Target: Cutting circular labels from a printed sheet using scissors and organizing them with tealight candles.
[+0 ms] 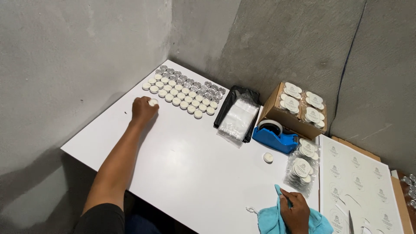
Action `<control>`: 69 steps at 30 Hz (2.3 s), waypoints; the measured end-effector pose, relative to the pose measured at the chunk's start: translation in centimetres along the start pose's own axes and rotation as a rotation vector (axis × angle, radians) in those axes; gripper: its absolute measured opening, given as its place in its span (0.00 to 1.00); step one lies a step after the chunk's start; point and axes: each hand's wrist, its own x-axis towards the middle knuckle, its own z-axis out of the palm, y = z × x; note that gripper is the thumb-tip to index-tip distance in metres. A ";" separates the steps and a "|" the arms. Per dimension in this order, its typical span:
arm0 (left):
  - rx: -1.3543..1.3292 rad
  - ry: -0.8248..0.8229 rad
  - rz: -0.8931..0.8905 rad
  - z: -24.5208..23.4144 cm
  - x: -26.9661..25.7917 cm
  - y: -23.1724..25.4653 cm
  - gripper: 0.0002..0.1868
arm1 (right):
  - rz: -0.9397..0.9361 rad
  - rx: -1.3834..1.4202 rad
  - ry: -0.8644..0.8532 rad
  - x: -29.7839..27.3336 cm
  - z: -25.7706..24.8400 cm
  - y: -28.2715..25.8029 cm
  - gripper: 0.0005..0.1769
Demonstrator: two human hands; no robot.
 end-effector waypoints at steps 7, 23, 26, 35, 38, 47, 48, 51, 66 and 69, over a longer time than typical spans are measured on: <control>-0.130 -0.229 -0.066 -0.4 -7.8 5.8 0.20 | -0.068 0.090 -0.078 -0.5 -0.4 -1.6 0.17; -0.399 -0.794 0.129 2.4 -22.2 18.6 0.26 | -0.401 0.196 -0.091 -1.9 0.0 -6.4 0.13; -0.487 -0.909 0.120 3.9 -24.0 19.5 0.26 | -0.432 0.302 -0.137 -2.0 -0.9 -9.1 0.12; -0.613 -1.068 0.142 5.9 -26.0 19.4 0.26 | -0.394 0.649 -0.115 0.2 0.9 -12.6 0.10; -0.658 -1.081 0.160 6.1 -26.3 19.4 0.25 | -0.449 0.753 -0.057 0.5 1.4 -14.5 0.09; -0.725 -1.145 0.034 5.9 -27.3 19.4 0.23 | -0.740 0.747 0.013 -0.6 1.3 -16.8 0.09; -0.734 -1.150 0.022 5.7 -27.3 19.5 0.23 | -0.782 0.749 0.037 -0.7 1.4 -16.9 0.10; -0.740 -1.156 0.037 6.2 -27.1 18.8 0.23 | -0.811 0.736 0.028 -0.8 1.3 -16.9 0.10; -0.723 -1.177 0.123 5.5 -27.2 19.0 0.24 | -0.600 0.772 -0.159 -0.7 1.8 -16.1 0.13; -0.718 -1.164 0.136 5.4 -27.4 19.2 0.23 | -0.586 0.778 -0.180 -0.5 2.1 -15.5 0.14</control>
